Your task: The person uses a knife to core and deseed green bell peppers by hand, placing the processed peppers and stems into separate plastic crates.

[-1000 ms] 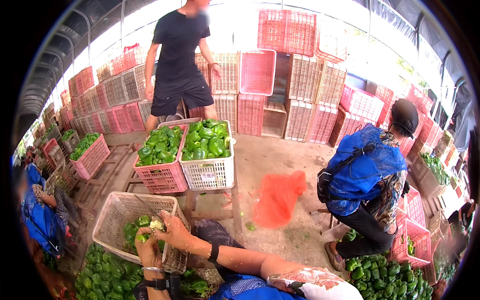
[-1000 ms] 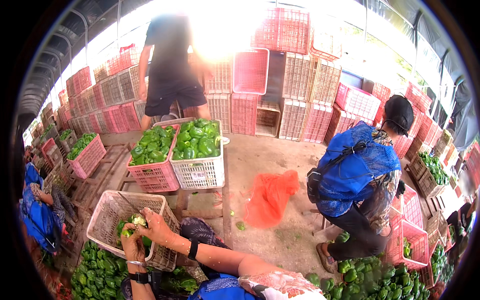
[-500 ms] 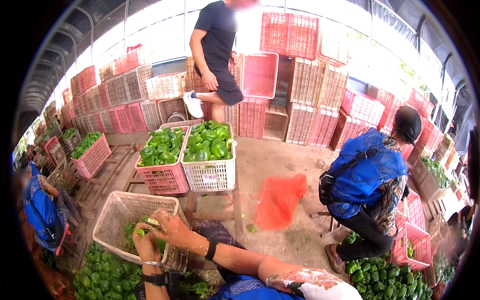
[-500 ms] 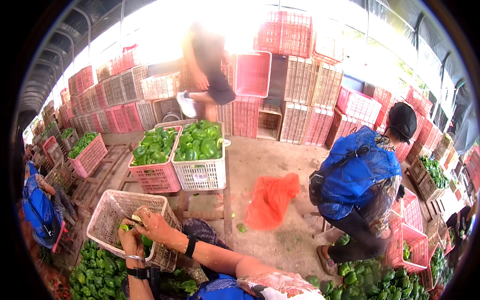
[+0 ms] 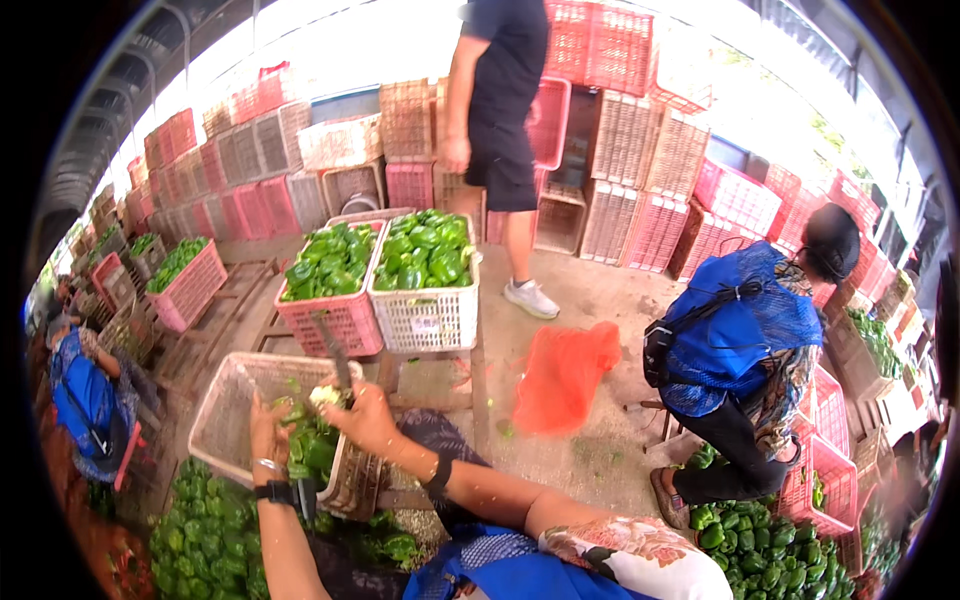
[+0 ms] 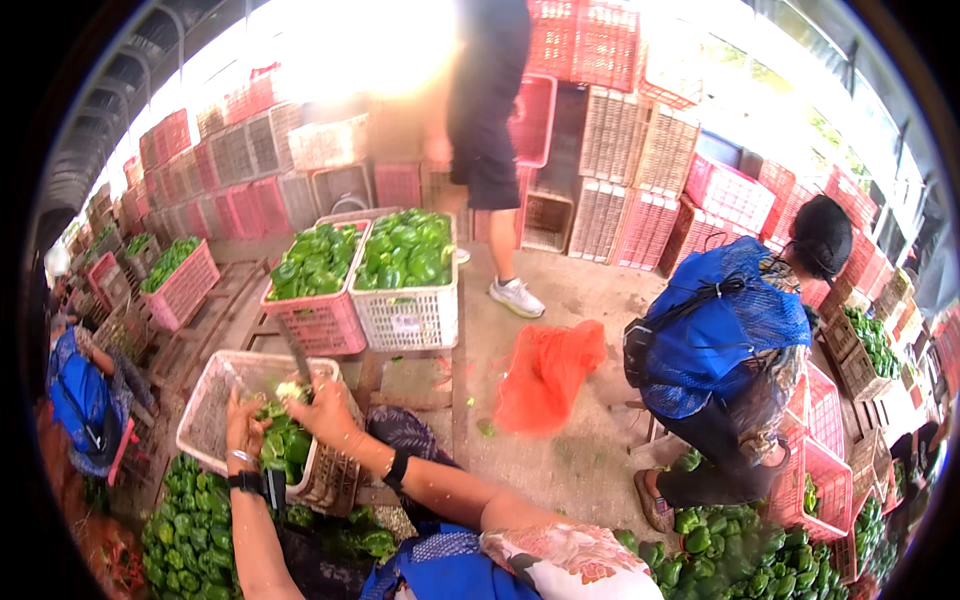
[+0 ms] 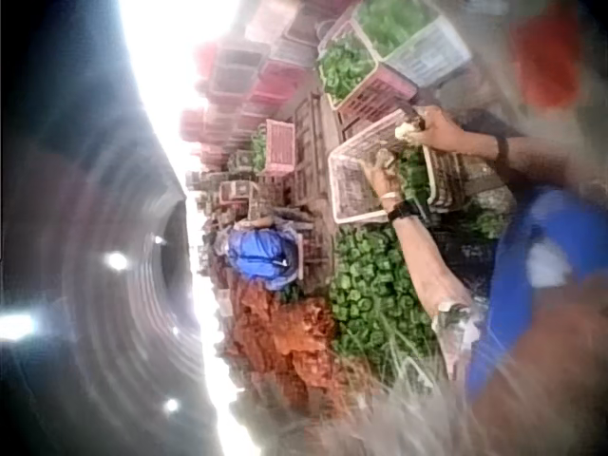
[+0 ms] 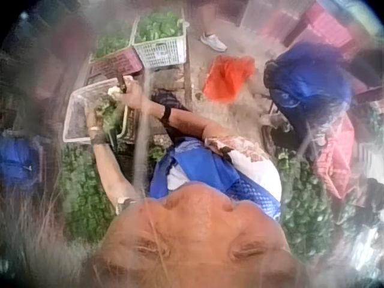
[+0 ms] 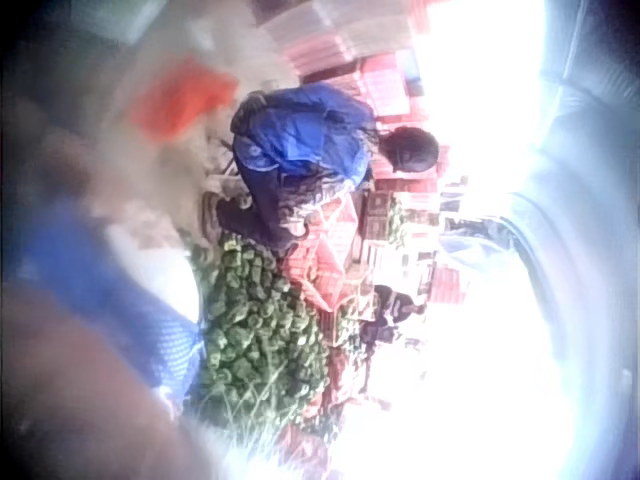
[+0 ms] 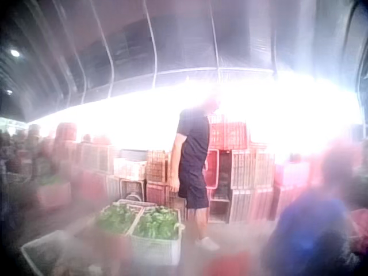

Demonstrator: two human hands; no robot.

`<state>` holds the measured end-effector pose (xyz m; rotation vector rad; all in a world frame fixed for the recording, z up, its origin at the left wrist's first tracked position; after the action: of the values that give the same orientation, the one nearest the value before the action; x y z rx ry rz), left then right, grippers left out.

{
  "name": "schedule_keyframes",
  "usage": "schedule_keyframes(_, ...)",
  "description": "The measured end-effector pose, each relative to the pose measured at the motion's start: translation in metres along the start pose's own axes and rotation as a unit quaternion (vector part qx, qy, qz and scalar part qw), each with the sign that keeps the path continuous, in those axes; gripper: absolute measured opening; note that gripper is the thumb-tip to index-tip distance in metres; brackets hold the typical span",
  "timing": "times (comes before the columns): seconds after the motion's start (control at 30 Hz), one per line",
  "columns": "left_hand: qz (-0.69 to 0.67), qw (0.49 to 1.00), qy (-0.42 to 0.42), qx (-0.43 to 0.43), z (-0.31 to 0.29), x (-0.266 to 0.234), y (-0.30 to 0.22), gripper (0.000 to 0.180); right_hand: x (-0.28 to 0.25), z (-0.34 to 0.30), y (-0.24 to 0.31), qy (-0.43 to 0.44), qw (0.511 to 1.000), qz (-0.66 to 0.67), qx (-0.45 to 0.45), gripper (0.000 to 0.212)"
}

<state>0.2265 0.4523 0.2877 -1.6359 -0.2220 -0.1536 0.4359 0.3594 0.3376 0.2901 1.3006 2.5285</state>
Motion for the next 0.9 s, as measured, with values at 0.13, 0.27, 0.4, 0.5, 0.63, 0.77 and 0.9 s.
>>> schedule_keyframes(0.13,0.033,0.997,-0.056,0.048,-0.034,-0.067,-0.034,0.072,0.008,-0.010,-0.016,-0.033,0.974,0.154,0.165,0.020)
schedule_keyframes(0.27,0.033,0.981,-0.089,0.170,-0.122,-0.171,-0.042,0.052,-0.003,-0.020,-0.040,-0.006,0.980,-0.047,0.194,0.033)
schedule_keyframes(0.4,0.082,0.960,-0.245,0.111,-0.190,-0.236,0.030,0.026,-0.045,0.012,-0.019,-0.068,0.987,-0.137,0.049,0.028)
schedule_keyframes(0.5,0.208,0.886,-0.405,0.090,-0.274,-0.299,0.105,0.015,0.010,0.027,0.008,-0.066,0.912,0.348,0.204,0.014)
schedule_keyframes(0.63,0.345,0.803,-0.485,-0.004,-0.369,-0.309,0.177,0.018,0.089,0.020,0.049,-0.020,0.902,0.384,0.197,0.024)
schedule_keyframes(0.77,0.331,0.779,-0.530,-0.042,-0.418,-0.302,0.221,0.019,0.180,-0.015,0.099,0.090,0.879,0.434,0.173,0.030)
schedule_keyframes(0.9,0.346,0.758,-0.552,-0.028,-0.427,-0.293,0.235,0.017,0.263,-0.120,0.175,0.269,0.825,0.397,0.300,0.017)
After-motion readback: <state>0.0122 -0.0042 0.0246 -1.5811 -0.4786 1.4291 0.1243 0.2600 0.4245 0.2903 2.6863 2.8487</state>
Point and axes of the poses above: each hand's wrist, its own z-axis towards the middle knuckle, its own x-axis out of the palm, y = z × x, the point moved 4 cm from there along z, towards the middle knuckle, and after that the axes turned 4 degrees about -y, right-handed, at the moved point
